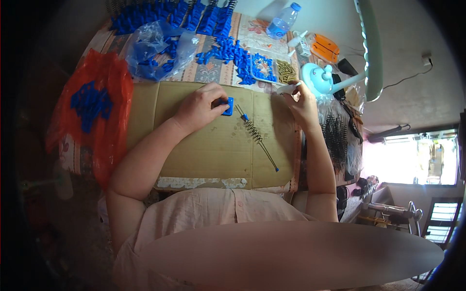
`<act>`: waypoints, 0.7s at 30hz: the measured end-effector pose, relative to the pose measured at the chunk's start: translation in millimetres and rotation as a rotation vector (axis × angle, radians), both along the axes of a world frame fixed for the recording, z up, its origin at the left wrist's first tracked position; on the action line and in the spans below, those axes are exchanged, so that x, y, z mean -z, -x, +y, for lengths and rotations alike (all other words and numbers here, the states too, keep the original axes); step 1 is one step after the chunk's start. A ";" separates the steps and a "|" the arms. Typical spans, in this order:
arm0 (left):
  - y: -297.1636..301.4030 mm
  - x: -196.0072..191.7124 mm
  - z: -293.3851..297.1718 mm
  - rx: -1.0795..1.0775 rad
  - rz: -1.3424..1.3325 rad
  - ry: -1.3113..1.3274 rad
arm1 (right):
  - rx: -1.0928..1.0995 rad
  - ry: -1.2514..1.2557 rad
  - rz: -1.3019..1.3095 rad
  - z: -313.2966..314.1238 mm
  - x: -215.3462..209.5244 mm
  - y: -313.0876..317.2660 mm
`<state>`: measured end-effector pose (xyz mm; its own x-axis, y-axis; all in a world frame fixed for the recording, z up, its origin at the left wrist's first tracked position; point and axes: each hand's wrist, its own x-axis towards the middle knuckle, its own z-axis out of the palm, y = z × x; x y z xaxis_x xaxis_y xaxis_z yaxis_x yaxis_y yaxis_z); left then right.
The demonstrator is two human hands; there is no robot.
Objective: The person assembles blue plastic housings by hand, inserting a coiled spring and a metal rod into each component.
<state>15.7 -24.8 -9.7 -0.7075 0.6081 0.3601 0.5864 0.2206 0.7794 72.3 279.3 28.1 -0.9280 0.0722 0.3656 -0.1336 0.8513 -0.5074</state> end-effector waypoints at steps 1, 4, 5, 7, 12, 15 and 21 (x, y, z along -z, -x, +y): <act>0.1 0.5 1.2 0.014 0.004 -0.005 | 0.039 -0.003 -0.030 0.3 1.1 1.2; 0.0 2.3 1.8 0.003 0.033 -0.012 | 0.032 -0.021 -0.039 -0.1 4.1 4.7; 0.0 2.6 1.6 -0.001 0.029 -0.011 | 0.048 -0.018 -0.067 0.2 4.1 4.8; 0.2 2.8 1.5 -0.002 0.069 -0.023 | 0.053 -0.038 -0.080 2.9 4.1 3.1; 0.0 2.2 2.0 -0.005 0.014 -0.025 | 0.041 -0.048 -0.024 6.0 2.1 -6.1; 0.4 1.9 2.3 -0.007 -0.017 -0.034 | 0.052 -0.089 0.055 -0.2 -11.3 -18.0; -0.1 2.5 1.4 -0.017 -0.001 -0.023 | -0.064 -0.100 -0.166 -48.0 -33.4 -60.2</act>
